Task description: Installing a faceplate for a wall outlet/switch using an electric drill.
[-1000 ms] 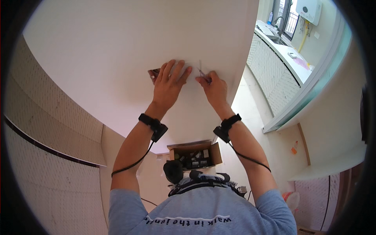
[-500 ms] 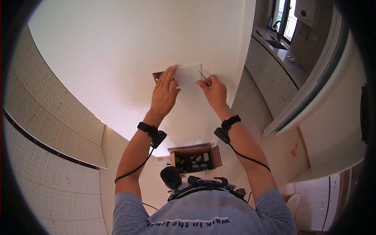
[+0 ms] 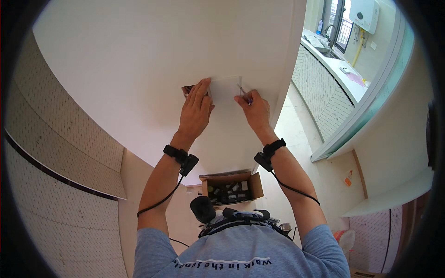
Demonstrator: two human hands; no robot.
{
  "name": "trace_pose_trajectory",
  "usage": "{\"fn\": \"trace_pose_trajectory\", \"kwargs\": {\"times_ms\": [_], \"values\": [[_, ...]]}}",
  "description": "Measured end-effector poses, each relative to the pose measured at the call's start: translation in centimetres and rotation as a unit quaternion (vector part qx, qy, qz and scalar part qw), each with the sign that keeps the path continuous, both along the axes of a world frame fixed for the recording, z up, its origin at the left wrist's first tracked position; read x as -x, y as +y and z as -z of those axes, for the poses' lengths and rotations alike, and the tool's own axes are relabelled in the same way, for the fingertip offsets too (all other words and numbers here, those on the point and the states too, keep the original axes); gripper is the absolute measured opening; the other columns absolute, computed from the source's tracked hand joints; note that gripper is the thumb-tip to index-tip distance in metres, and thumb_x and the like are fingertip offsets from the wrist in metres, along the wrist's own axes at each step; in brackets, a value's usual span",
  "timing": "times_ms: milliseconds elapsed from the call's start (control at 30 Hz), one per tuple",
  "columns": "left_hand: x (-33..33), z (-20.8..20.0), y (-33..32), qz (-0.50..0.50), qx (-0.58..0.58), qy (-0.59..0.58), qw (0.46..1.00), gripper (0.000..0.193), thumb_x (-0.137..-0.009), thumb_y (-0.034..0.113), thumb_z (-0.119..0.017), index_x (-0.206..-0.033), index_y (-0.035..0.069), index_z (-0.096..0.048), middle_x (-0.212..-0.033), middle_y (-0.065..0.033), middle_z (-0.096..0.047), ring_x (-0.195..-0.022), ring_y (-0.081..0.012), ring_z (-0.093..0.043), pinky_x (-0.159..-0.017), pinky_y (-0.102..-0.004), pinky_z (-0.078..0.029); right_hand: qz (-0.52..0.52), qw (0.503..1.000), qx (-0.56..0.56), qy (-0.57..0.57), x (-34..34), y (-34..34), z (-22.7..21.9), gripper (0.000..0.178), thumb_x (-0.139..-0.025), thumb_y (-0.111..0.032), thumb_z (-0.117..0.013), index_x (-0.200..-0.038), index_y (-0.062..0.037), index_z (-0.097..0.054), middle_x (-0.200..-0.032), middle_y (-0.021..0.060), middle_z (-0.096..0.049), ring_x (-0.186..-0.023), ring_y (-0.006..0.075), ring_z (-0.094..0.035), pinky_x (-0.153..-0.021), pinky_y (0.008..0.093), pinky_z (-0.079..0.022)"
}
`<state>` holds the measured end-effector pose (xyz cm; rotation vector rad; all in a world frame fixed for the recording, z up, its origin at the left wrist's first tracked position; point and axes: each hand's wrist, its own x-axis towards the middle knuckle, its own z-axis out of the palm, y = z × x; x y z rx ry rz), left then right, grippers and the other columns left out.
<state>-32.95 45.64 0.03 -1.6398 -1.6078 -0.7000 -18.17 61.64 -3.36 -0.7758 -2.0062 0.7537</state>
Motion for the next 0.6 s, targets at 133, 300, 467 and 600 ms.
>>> {"fn": "trace_pose_trajectory", "kwargs": {"times_ms": [133, 300, 467, 600], "values": [[0.1, 0.3, 0.0, 0.01, 0.003, -0.035, 0.999, 0.03, -0.082, 0.0, -0.075, -0.091, 0.002, -0.047, -0.153, -0.0202, -0.044, -0.138, -0.0411, -0.047, -0.109, -0.0513, -0.047, -0.028, 1.0, -0.009, 0.008, -0.3, 0.3, 0.6, 0.046, -0.088, -0.045, -0.079, -0.089, -0.0031, -0.062, -0.07, 0.0099, -0.067, -0.065, 0.028, -0.066, -0.062, 0.0396, -0.052], [0.4, 0.4, 0.0, 0.007, -0.029, 0.001, 1.0, 0.041, -0.074, 0.001, -0.083, -0.096, 0.005, -0.049, -0.15, -0.0181, -0.044, -0.135, -0.0395, -0.048, -0.108, -0.0512, -0.046, -0.021, 0.999, -0.032, 0.033, -0.1, 0.2, 1.5, 0.046, -0.087, -0.045, -0.08, -0.09, -0.0032, -0.062, -0.073, 0.0102, -0.068, -0.065, 0.0261, -0.066, -0.062, 0.0381, -0.053], [0.6, 0.6, 0.0, -0.024, -0.043, 0.016, 0.999, 0.04, -0.073, 0.003, -0.084, -0.095, 0.005, -0.051, -0.147, -0.0167, -0.046, -0.134, -0.039, -0.047, -0.11, -0.0519, -0.043, -0.026, 0.998, -0.021, 0.046, -0.3, -0.9, 1.3, 0.043, -0.086, -0.041, -0.082, -0.092, -0.0031, -0.063, -0.074, 0.0108, -0.069, -0.067, 0.0283, -0.067, -0.063, 0.0393, -0.053], [0.0, 0.0, 0.0, -0.023, -0.027, -0.003, 0.999, 0.041, -0.072, 0.004, -0.085, -0.094, 0.004, -0.05, -0.146, -0.016, -0.047, -0.134, -0.0382, -0.047, -0.11, -0.0533, -0.043, -0.027, 0.999, -0.019, 0.04, -0.5, -0.6, 0.9, 0.043, -0.087, -0.042, -0.08, -0.093, -0.0032, -0.063, -0.075, 0.0114, -0.069, -0.068, 0.0288, -0.067, -0.064, 0.0402, -0.053]]}}
